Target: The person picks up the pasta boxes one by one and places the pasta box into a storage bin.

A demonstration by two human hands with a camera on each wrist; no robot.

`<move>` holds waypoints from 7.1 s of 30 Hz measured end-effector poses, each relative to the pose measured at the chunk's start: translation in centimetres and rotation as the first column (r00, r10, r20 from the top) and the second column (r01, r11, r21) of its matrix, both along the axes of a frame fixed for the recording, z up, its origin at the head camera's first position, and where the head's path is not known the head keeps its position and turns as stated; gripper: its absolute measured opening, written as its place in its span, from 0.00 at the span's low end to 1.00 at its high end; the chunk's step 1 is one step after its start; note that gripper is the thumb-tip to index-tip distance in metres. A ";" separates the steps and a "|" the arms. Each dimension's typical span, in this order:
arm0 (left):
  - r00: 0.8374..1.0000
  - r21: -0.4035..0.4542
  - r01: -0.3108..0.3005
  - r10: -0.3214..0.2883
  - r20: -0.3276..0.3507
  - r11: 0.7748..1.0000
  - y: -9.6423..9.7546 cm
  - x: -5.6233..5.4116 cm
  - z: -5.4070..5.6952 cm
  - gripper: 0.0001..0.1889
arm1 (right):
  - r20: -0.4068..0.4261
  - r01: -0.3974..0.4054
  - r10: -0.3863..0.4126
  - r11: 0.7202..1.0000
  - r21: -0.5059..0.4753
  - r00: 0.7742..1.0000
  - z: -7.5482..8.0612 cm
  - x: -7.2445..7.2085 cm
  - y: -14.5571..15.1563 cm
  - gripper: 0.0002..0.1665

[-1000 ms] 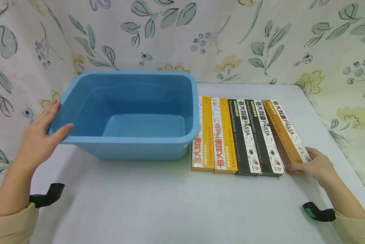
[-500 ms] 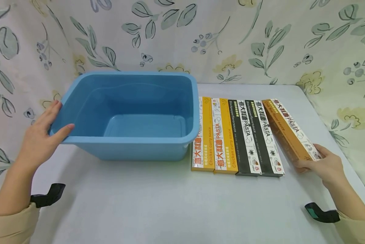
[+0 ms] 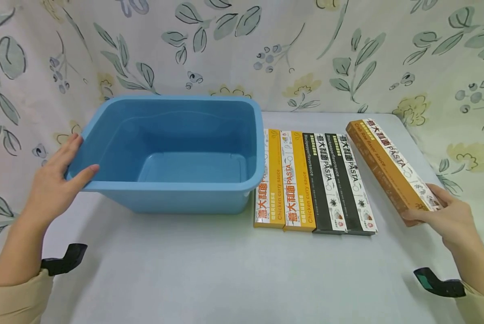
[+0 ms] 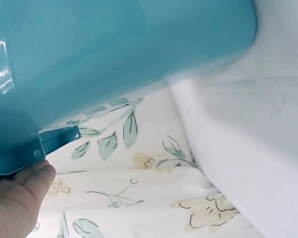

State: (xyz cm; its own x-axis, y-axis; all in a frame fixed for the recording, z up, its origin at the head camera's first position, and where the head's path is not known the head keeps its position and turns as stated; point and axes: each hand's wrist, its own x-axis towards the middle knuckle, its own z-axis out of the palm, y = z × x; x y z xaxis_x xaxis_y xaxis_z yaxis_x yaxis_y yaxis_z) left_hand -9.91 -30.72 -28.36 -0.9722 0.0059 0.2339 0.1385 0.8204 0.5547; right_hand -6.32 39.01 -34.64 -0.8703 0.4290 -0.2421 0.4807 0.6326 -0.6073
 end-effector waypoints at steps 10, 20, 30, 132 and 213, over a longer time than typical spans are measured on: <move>1.000 -0.006 0.000 0.000 -0.005 1.000 0.0 0.0 0.1 0.36 | -0.076 -0.145 0.151 0.987 0.072 0.986 2.2 0.1 -1.2 0.60; 1.000 -0.008 -0.008 0.008 0.014 1.000 0.2 0.0 0.3 0.36 | -0.109 -0.273 0.282 0.958 0.084 0.953 4.4 -0.1 -2.4 0.61; 1.000 0.001 0.000 0.000 -0.001 1.000 0.0 0.1 0.1 0.36 | -0.116 -0.301 0.312 0.948 0.105 0.943 6.1 0.0 -3.1 0.63; 1.000 0.007 0.001 -0.001 -0.001 1.000 0.0 0.2 0.4 0.36 | 0.030 -0.684 0.684 0.727 0.053 0.729 16.9 -4.8 -15.5 0.61; 1.000 0.025 0.004 -0.004 -0.004 1.000 0.0 0.0 0.2 0.37 | 0.234 -0.875 0.859 0.481 -0.059 0.456 18.5 -10.9 -33.0 0.52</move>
